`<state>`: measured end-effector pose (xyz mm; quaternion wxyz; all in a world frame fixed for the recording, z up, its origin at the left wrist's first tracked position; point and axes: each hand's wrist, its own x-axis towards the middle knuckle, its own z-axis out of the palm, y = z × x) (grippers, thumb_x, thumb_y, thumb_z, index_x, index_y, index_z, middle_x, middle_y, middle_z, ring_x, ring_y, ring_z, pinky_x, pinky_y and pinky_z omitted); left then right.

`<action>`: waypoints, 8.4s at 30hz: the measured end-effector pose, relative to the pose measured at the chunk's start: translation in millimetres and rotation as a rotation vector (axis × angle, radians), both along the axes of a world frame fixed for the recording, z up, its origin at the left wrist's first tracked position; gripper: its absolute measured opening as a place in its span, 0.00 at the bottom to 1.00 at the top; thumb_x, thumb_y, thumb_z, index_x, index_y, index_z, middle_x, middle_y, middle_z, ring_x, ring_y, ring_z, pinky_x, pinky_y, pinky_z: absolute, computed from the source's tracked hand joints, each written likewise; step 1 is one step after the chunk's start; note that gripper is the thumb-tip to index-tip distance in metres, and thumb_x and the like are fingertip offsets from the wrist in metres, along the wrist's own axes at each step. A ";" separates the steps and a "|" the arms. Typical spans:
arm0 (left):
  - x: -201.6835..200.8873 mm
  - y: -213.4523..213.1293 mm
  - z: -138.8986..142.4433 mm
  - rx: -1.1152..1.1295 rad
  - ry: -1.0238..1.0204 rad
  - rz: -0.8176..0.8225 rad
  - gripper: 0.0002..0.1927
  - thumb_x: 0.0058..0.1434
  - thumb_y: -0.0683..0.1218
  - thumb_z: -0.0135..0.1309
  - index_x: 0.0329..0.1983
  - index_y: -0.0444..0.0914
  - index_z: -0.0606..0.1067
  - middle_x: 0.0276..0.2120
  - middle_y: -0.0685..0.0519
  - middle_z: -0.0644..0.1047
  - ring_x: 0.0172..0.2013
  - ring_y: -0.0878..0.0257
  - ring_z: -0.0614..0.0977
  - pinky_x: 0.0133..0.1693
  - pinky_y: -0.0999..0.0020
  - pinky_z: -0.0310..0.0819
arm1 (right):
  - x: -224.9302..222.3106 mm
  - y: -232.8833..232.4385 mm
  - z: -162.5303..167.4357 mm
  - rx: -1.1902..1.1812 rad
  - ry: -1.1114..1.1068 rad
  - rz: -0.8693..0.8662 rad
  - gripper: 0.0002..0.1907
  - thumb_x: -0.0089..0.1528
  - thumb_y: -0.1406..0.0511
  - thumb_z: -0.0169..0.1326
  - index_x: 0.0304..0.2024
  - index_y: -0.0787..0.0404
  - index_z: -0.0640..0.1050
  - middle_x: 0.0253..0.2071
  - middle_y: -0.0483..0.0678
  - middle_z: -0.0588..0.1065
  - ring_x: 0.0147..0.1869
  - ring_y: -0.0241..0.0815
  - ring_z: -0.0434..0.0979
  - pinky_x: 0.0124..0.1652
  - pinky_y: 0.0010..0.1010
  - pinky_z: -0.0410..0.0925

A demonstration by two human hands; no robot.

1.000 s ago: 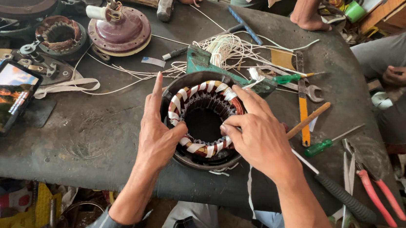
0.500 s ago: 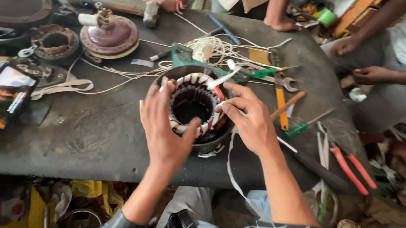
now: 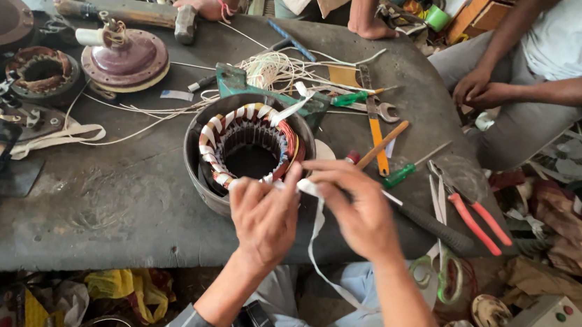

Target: The person wraps white insulating tape around the copper windings of a motor stator. They use a small hammer to tap the tape into place and a wooden stick to press the tape into the winding slots, repeating the process around the stator.

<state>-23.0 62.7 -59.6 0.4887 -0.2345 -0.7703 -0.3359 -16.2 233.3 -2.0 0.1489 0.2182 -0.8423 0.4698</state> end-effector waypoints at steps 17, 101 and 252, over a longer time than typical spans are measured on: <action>-42.2 -23.8 -25.2 -0.118 0.169 -0.160 0.18 0.59 0.38 0.56 0.54 0.35 0.80 0.44 0.48 0.83 0.23 0.70 0.72 0.34 0.71 0.62 | -51.5 119.5 -50.2 1.026 -0.172 -0.396 0.18 0.60 0.63 0.56 0.53 0.52 0.78 0.41 0.48 0.76 0.40 0.54 0.79 0.36 0.43 0.71; -83.1 -58.1 -63.4 -0.122 0.232 -0.306 0.25 0.63 0.32 0.58 0.64 0.38 0.75 0.45 0.49 0.84 0.26 0.73 0.71 0.38 0.77 0.66 | -179.3 -40.7 93.2 1.462 -0.508 0.296 0.39 0.63 0.55 0.48 0.73 0.14 0.53 0.34 0.39 0.73 0.34 0.37 0.78 0.39 0.32 0.73; 90.3 46.7 -8.0 0.374 -0.321 -0.134 0.23 0.60 0.34 0.56 0.58 0.39 0.79 0.32 0.51 0.78 0.35 0.58 0.79 0.44 0.64 0.73 | 128.1 186.1 -51.1 -0.186 -0.139 -0.381 0.17 0.65 0.73 0.46 0.55 0.65 0.79 0.42 0.48 0.80 0.46 0.36 0.80 0.49 0.27 0.71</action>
